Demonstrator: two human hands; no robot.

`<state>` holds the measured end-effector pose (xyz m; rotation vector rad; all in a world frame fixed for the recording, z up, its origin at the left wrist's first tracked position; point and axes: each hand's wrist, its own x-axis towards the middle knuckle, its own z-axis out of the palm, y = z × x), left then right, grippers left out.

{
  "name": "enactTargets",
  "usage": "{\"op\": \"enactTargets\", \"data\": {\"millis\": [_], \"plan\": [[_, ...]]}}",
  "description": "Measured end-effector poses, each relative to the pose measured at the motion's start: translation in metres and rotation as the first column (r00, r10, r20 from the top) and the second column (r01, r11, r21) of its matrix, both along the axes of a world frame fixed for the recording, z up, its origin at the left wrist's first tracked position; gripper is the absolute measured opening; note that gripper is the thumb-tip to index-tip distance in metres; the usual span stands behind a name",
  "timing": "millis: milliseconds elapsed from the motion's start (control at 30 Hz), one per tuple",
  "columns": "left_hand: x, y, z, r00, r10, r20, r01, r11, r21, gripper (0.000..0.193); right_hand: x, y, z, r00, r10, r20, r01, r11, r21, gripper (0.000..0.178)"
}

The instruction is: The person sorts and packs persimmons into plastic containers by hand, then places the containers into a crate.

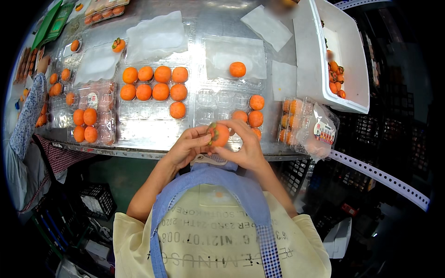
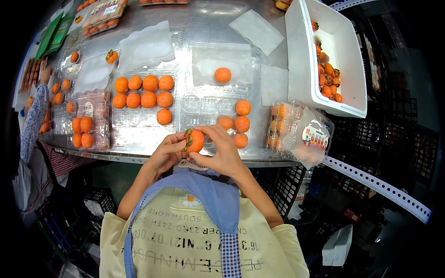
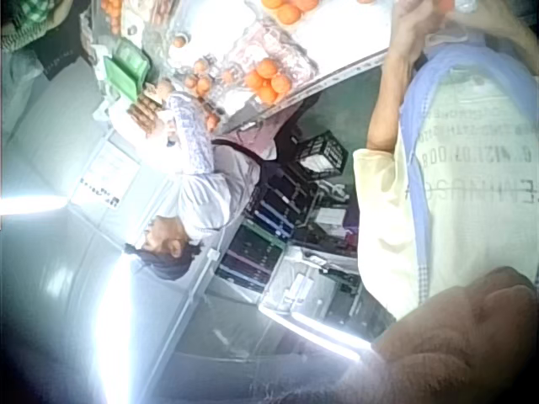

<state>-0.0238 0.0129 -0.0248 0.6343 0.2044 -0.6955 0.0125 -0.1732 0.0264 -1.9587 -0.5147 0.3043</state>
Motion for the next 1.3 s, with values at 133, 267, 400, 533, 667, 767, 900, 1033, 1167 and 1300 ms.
{"op": "enactTargets", "data": {"millis": [133,267,400,533,667,767,900,1033,1167,1300], "plan": [[0.002,0.004,-0.004,1.0,-0.01,0.005,0.009,1.0,0.024,0.044,0.003,0.002,-0.003,0.999,0.017,0.034,-0.018,1.0,0.014,0.049],[-0.001,-0.001,-0.006,0.999,0.039,-0.019,-0.038,0.999,0.009,0.045,0.001,0.005,-0.003,1.0,-0.026,0.002,0.026,1.0,0.005,0.051],[0.002,-0.003,-0.002,0.996,0.075,-0.045,-0.076,0.997,-0.009,0.045,-0.005,0.008,-0.01,0.993,-0.105,0.061,0.105,0.994,0.008,0.058],[0.002,0.001,-0.006,0.999,0.039,-0.03,-0.04,0.999,-0.013,0.046,-0.004,0.013,-0.01,0.98,-0.113,0.162,0.116,0.993,-0.009,0.055],[0.001,-0.002,0.003,0.999,0.029,0.022,-0.031,0.993,0.113,0.048,-0.004,0.01,-0.01,0.975,-0.113,0.191,0.126,0.991,-0.055,0.053],[0.003,-0.002,0.001,0.997,0.062,0.042,-0.068,0.985,0.161,0.051,-0.006,0.005,-0.016,0.987,-0.16,0.022,0.159,0.987,0.032,0.05],[0.002,0.002,-0.003,0.992,0.102,0.076,-0.115,0.973,0.201,0.054,-0.006,-0.005,-0.024,0.942,-0.227,-0.249,0.283,0.933,0.221,0.045],[0.002,0.005,-0.005,0.987,0.15,0.058,-0.158,0.971,0.18,0.051,0.015,-0.038,-0.022,0.838,-0.357,-0.412,0.48,0.842,0.247,0.04],[0.004,0.007,-0.006,0.982,0.18,0.048,-0.187,0.953,0.24,0.047,0.093,-0.099,0.018,0.753,-0.55,-0.361,0.615,0.393,0.684,0.05],[0.004,0.008,-0.007,0.984,0.172,0.053,-0.179,0.953,0.246,0.045,0.118,-0.125,0.053,0.842,-0.357,-0.404,0.499,0.232,0.835,0.067]]}}
